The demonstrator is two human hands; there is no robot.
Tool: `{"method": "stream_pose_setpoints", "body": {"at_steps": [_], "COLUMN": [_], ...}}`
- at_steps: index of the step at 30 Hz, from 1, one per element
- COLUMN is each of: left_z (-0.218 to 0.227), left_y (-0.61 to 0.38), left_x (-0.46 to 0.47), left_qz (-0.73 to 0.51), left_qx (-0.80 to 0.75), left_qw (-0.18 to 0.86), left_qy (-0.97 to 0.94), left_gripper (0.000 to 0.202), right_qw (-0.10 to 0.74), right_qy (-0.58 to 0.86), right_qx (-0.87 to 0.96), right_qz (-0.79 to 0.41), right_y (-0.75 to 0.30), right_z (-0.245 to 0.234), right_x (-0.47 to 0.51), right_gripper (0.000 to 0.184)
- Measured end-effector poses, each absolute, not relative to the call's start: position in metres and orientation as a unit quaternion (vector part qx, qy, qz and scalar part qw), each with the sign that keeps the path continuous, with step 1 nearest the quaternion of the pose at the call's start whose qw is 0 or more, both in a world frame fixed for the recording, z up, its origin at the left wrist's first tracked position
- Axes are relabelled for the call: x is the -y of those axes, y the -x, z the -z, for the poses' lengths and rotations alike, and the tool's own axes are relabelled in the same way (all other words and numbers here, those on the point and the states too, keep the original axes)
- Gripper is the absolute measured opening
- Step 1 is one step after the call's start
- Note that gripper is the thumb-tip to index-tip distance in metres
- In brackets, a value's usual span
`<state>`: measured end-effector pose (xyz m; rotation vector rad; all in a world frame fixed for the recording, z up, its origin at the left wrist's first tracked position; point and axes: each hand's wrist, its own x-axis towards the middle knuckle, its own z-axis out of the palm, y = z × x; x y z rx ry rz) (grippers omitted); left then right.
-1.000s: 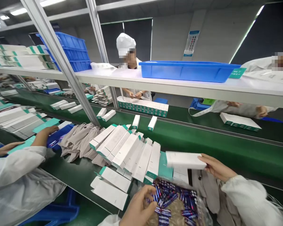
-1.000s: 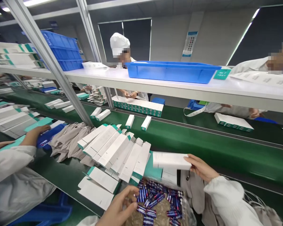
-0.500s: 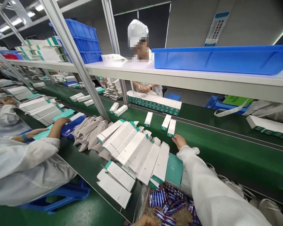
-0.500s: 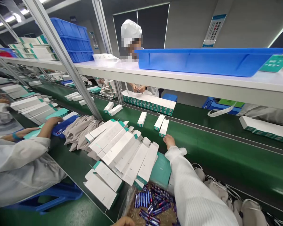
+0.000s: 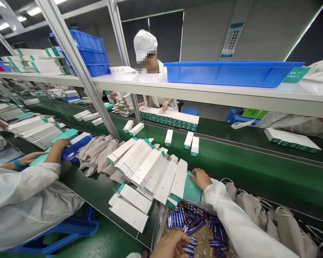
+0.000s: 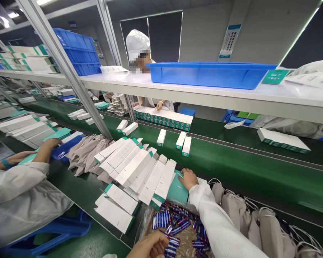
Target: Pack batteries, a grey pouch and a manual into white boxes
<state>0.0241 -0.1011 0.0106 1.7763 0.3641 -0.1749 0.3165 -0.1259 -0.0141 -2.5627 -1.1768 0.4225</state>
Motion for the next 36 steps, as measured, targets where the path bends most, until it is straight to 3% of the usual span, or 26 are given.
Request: {"method": "stream_pose_setpoints", "body": {"at_steps": [6, 14, 20, 23, 27, 31, 33, 36], "left_z": [-0.038, -0.029, -0.032, -0.030, -0.023, -0.023, -0.022, -0.012], "left_y": [-0.030, -0.027, -0.035, -0.037, -0.042, -0.050, -0.052, -0.050], "left_x": [0.101, 0.100, 0.094, 0.094, 0.098, 0.103, 0.104, 0.105], "left_qz": [0.074, 0.038, -0.013, -0.007, 0.019, 0.072, 0.099, 0.092], "left_qx": [-0.138, -0.175, -0.178, -0.186, -0.225, -0.206, -0.165, -0.159], "left_qw": [0.550, 0.569, 0.608, 0.675, 0.841, 0.920, 0.933, 0.924], "left_qy": [-0.820, -0.803, -0.773, -0.714, -0.492, -0.325, -0.303, -0.334], "left_gripper": [0.031, 0.028, 0.036, 0.035, 0.060, 0.081, 0.075, 0.042], "right_qw": [0.157, 0.273, 0.290, 0.293, 0.315, 0.338, 0.308, 0.328], "right_qy": [0.897, 0.871, 0.862, 0.881, 0.879, 0.778, 0.704, 0.647], "right_qx": [0.384, 0.355, 0.372, 0.352, 0.357, 0.517, 0.635, 0.686], "right_qz": [-0.153, -0.202, -0.187, -0.117, -0.006, 0.116, 0.078, -0.054], "right_y": [-0.321, -0.342, -0.335, -0.331, -0.302, -0.228, -0.188, -0.151], "right_z": [0.016, 0.013, -0.009, -0.037, -0.072, -0.059, -0.037, -0.015], "right_x": [0.128, 0.171, 0.175, 0.191, 0.230, 0.262, 0.273, 0.279], "right_gripper": [0.023, 0.026, 0.023, 0.020, 0.023, 0.014, 0.014, 0.020]}}
